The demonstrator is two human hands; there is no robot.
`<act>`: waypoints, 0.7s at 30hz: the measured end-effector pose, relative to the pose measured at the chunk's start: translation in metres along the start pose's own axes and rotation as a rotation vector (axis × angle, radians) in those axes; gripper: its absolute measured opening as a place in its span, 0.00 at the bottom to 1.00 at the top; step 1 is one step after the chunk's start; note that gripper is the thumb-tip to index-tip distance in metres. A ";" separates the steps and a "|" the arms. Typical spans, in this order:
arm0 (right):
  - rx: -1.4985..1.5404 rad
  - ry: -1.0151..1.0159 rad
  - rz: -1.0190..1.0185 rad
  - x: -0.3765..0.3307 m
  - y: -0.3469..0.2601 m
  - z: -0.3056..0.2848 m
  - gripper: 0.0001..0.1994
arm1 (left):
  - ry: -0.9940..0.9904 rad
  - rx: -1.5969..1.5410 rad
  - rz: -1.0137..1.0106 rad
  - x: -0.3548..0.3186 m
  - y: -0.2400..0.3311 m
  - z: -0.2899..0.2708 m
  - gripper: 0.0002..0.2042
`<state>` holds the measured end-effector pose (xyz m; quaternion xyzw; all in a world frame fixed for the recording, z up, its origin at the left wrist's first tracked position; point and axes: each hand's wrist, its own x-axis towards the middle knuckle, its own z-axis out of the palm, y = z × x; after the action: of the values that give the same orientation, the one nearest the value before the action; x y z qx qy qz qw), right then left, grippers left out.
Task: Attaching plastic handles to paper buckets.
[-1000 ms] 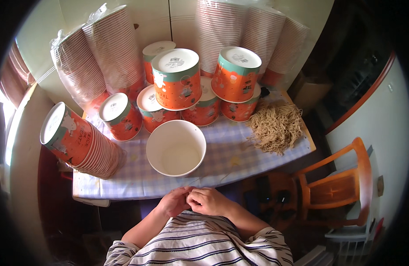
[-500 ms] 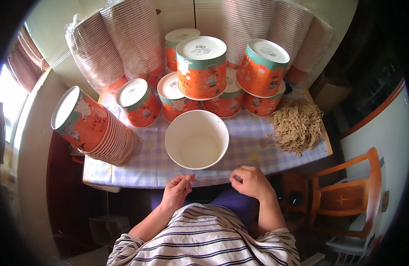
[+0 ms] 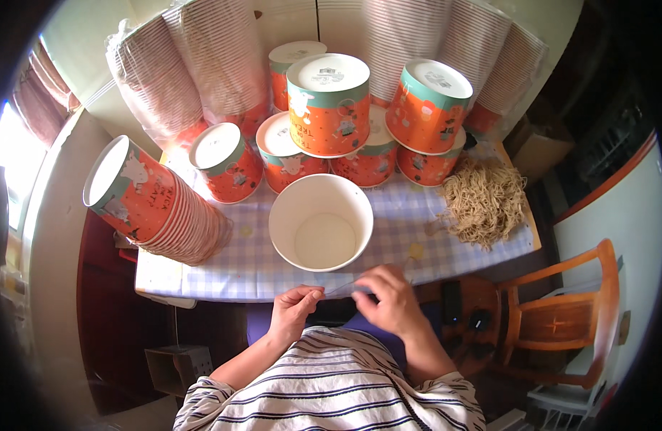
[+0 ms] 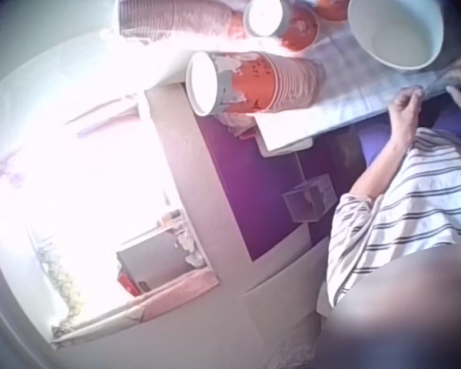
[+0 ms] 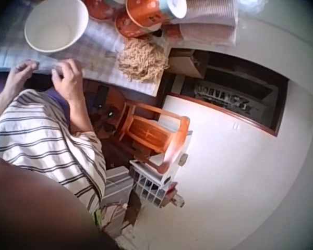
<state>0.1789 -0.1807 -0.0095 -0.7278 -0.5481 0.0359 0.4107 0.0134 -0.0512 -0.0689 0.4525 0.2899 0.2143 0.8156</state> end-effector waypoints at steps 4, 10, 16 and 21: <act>0.147 -0.089 -0.084 -0.001 -0.019 0.027 0.24 | -0.052 -0.005 -0.008 -0.004 0.000 0.011 0.07; 0.374 -0.149 0.053 -0.009 -0.015 0.046 0.22 | -0.093 -0.072 0.016 -0.007 -0.002 0.011 0.08; 0.184 0.045 -0.083 -0.001 -0.014 0.038 0.07 | -0.074 -0.056 -0.171 -0.009 0.009 0.005 0.10; 0.186 0.046 -0.108 0.000 -0.014 0.032 0.07 | -0.124 -0.231 -0.231 -0.007 0.018 0.005 0.13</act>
<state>0.1524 -0.1621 -0.0215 -0.6566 -0.5713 0.0476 0.4901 0.0094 -0.0492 -0.0491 0.3319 0.2628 0.1227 0.8976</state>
